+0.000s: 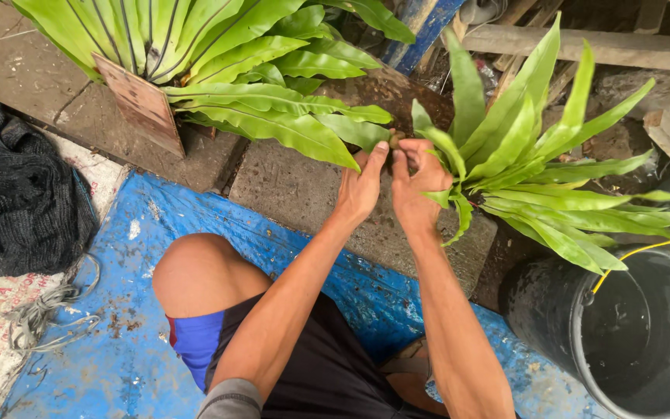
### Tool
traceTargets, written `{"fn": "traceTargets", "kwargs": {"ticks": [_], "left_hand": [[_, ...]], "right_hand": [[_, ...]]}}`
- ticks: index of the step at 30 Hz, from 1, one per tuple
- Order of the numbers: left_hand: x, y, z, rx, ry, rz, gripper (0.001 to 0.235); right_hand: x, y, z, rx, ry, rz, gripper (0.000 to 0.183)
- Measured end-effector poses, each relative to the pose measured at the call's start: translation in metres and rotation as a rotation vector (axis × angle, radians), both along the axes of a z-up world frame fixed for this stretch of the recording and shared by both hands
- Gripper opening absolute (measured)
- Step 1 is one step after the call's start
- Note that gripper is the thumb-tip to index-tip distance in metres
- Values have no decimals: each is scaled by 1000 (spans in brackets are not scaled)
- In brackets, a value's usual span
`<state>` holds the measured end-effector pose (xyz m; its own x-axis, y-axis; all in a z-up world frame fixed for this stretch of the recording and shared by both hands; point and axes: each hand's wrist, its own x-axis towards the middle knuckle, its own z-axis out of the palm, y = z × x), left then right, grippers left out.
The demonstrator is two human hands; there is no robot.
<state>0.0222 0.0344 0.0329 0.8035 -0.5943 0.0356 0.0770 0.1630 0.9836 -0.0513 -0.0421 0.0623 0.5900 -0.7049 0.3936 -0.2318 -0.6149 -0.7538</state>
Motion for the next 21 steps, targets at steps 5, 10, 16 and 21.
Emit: {"fn": "traceTargets", "kwargs": {"ticks": [5,10,16,21], "left_hand": [[-1,7,12,128,-28,23,49],[-2,13,28,125,-53,47,48],[-4,19,44,-153,-67,-70,53],[-7,25,51,-116,-263,-111,60]], "right_hand": [[9,2,14,76,-16,-65,14],[10,2,28,90,-14,-68,12],[12,-3,36,233,-130,41,13],[10,-19,49,466,-155,39,11]]}}
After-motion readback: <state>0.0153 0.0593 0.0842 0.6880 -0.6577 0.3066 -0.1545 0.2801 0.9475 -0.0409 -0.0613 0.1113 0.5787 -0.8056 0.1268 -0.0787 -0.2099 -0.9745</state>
